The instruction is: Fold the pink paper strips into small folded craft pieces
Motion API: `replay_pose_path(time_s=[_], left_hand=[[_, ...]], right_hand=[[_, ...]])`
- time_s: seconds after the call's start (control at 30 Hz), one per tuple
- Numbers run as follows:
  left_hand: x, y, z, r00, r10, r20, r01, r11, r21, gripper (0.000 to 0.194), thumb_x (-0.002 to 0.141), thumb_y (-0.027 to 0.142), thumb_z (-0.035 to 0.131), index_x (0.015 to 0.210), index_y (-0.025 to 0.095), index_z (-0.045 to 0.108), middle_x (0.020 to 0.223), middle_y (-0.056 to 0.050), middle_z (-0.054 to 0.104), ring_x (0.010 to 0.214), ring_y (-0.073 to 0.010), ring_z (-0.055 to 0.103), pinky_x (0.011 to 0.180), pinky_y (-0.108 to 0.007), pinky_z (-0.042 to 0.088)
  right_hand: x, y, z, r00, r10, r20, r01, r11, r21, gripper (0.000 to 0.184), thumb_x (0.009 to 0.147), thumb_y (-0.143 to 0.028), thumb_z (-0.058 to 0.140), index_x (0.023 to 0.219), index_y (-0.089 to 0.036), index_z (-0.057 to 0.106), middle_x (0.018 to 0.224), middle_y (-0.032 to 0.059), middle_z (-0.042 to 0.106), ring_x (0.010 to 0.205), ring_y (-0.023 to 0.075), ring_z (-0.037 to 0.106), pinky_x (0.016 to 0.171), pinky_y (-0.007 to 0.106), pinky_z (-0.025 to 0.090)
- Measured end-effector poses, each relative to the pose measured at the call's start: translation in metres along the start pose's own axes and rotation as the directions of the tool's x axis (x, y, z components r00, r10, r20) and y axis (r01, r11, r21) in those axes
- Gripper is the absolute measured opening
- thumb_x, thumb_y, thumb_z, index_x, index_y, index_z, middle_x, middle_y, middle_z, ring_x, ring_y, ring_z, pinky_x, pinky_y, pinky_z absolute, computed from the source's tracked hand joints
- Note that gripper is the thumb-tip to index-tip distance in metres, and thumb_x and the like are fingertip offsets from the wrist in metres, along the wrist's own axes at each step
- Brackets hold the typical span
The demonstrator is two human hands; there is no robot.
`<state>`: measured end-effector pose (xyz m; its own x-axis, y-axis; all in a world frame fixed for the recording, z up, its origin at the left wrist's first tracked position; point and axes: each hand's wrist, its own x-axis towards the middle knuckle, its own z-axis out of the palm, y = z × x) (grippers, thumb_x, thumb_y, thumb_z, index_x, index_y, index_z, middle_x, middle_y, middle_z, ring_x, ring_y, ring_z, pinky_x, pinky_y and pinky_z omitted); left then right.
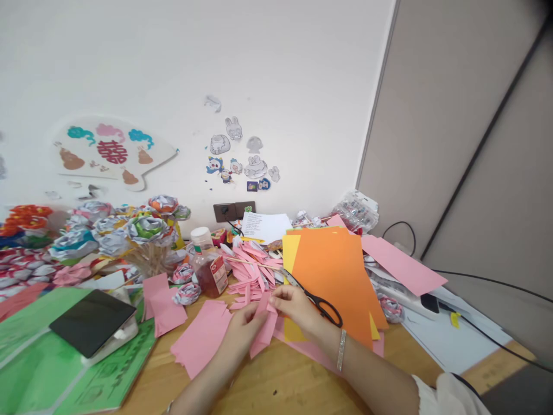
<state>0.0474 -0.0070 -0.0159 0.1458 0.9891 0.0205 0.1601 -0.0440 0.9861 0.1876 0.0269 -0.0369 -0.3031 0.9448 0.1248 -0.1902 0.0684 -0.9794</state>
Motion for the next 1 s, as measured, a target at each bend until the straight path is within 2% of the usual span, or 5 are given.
replay_pose_path(time_s=[0.3, 0.53, 0.73, 0.87, 1.0], left_hand=[[0.004, -0.007, -0.001, 0.999, 0.025, -0.033, -0.021, 0.993, 0.113, 0.027, 0.068, 0.040, 0.054, 0.062, 0.014, 0.059, 0.061, 0.000, 0.058, 0.061, -0.0172, 0.050, 0.056, -0.024, 0.039], [0.003, -0.007, -0.001, 0.997, 0.027, -0.069, -0.014, 0.982, 0.189, 0.028, 0.069, 0.040, 0.050, 0.055, 0.016, 0.051, 0.052, 0.004, 0.045, 0.053, -0.0142, 0.042, 0.049, -0.022, 0.031], [0.001, 0.000, -0.002, 0.985, 0.098, -0.142, -0.061, 0.967, 0.245, 0.027, 0.068, 0.039, 0.049, 0.052, 0.017, 0.048, 0.050, 0.004, 0.043, 0.053, -0.0148, 0.041, 0.050, -0.024, 0.031], [0.002, 0.000, -0.003, 0.984, 0.090, -0.151, -0.056, 0.974, 0.219, 0.026, 0.065, 0.039, 0.052, 0.054, 0.016, 0.053, 0.053, 0.002, 0.050, 0.057, -0.0175, 0.046, 0.053, -0.025, 0.035], [0.005, -0.006, -0.004, 0.990, 0.003, -0.139, 0.009, 0.996, 0.090, 0.027, 0.063, 0.041, 0.057, 0.062, 0.014, 0.061, 0.061, -0.002, 0.062, 0.065, -0.0218, 0.055, 0.059, -0.028, 0.041]], right_hand=[[-0.001, 0.003, 0.004, 0.999, -0.051, -0.017, 0.051, 0.999, 0.000, 0.019, 0.067, -0.031, 0.063, 0.063, -0.015, 0.053, 0.059, -0.0030, 0.050, 0.055, 0.0092, 0.045, 0.055, 0.022, 0.036], [-0.004, 0.000, 0.008, 0.992, -0.109, -0.062, 0.104, 0.992, -0.070, 0.021, 0.068, -0.031, 0.060, 0.057, -0.017, 0.048, 0.055, -0.0042, 0.045, 0.053, 0.0094, 0.042, 0.053, 0.022, 0.035], [-0.005, -0.003, 0.009, 0.992, -0.123, 0.022, 0.125, 0.966, -0.225, 0.020, 0.073, -0.033, 0.054, 0.063, -0.017, 0.048, 0.058, -0.0039, 0.043, 0.054, 0.0097, 0.040, 0.051, 0.022, 0.033], [-0.003, 0.003, 0.009, 0.995, -0.090, 0.032, 0.095, 0.953, -0.289, 0.017, 0.074, -0.032, 0.053, 0.067, -0.018, 0.048, 0.057, -0.0045, 0.041, 0.052, 0.0100, 0.041, 0.048, 0.021, 0.032], [-0.003, 0.005, 0.012, 0.996, -0.079, 0.031, 0.083, 0.977, -0.194, 0.013, 0.073, -0.029, 0.054, 0.071, -0.018, 0.047, 0.057, -0.0051, 0.040, 0.050, 0.0096, 0.041, 0.048, 0.022, 0.034]])
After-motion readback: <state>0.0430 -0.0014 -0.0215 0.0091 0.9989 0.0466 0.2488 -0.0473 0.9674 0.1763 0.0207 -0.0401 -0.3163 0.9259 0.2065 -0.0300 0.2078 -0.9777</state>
